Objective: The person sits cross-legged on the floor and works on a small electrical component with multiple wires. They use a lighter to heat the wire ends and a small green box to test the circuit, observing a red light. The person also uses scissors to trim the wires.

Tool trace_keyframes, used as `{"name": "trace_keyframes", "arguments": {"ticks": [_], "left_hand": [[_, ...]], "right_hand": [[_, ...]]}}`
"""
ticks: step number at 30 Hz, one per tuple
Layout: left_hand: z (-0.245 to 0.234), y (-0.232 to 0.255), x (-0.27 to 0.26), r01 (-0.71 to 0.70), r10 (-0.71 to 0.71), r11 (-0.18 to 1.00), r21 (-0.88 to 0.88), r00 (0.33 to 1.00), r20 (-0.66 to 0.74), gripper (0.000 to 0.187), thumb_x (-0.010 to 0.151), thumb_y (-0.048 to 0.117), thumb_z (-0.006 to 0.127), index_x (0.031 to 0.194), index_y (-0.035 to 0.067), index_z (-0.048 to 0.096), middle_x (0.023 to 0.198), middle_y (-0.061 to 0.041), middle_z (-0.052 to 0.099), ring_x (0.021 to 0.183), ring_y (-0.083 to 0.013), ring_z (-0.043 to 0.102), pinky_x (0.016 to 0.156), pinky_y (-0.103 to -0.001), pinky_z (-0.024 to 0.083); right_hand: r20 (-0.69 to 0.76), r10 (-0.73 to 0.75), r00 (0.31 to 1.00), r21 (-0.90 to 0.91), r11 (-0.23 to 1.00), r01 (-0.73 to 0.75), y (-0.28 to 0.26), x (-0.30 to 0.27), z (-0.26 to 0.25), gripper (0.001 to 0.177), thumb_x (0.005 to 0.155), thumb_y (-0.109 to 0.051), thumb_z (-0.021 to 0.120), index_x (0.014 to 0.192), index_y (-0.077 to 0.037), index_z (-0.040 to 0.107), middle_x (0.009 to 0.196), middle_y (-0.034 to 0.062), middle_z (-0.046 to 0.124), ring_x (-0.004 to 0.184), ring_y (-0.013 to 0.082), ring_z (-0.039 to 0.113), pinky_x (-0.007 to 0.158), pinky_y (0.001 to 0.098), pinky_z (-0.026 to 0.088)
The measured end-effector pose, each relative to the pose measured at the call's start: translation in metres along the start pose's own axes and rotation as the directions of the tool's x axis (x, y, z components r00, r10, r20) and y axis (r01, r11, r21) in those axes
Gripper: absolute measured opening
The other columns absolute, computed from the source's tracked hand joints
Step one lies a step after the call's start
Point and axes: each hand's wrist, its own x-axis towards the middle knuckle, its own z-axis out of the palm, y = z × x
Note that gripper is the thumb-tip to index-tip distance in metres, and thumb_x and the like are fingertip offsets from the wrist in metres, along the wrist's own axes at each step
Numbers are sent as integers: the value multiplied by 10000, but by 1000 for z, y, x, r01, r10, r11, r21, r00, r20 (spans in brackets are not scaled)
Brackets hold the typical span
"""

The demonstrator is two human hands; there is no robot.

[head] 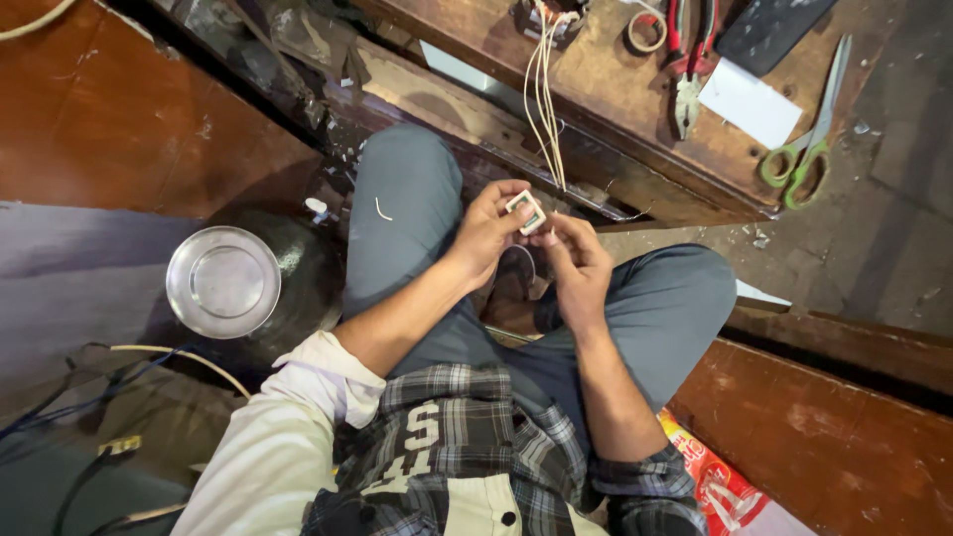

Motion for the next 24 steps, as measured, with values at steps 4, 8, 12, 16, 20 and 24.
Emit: {"name": "trace_keyframes", "arguments": {"ticks": [4,8,12,16,20,24], "left_hand": [[10,17,-10,-350,344,876,332,936,80,291,943,35,756,1220,33,665,1085,-77,738,1003,-163,704,883,-299,582],[25,31,-26,-479,538,537,694,829,156,251,852,16,789,1095,61,740,1020,-77,770,943,-174,760,825,-297,590],[36,44,-38,-549,565,474,688,789,241,230,850,11,784,1066,83,748,993,-86,770,924,-210,755,809,-309,587],[45,60,-42,-555,591,404,727,765,255,235,853,-6,763,1071,79,753,1004,-89,768,937,-228,754,829,-317,591],[40,65,-36,-539,659,375,754,727,193,212,853,-6,786,1053,56,753,957,-83,754,881,-182,730,796,-305,569],[21,93,16,-430,759,395,812,651,-26,318,875,13,804,1184,39,737,939,-99,699,845,-156,616,772,-306,518]], "right_hand": [[-152,-335,930,-347,899,267,-23,6,4,168,1037,30,671,1198,31,718,1154,112,677,1005,200,684,904,275,544],[-205,-519,830,-600,737,313,-57,-5,1,151,1025,12,677,1168,3,725,1077,138,721,830,208,674,746,269,539],[-92,-616,782,-616,653,441,-64,-11,11,138,1025,4,700,1160,-25,703,1052,122,748,871,227,699,788,307,564],[-76,-443,893,-711,652,263,-46,10,10,191,952,2,735,1142,-11,741,1000,142,753,848,223,712,746,321,555],[-348,-361,865,-525,840,139,-26,14,-9,175,982,-25,708,1152,-10,746,1074,102,780,899,150,724,773,296,570],[-450,-295,843,-184,954,236,6,23,-28,184,1048,-20,648,1215,30,707,1281,127,693,1151,177,663,1012,315,538]]}}
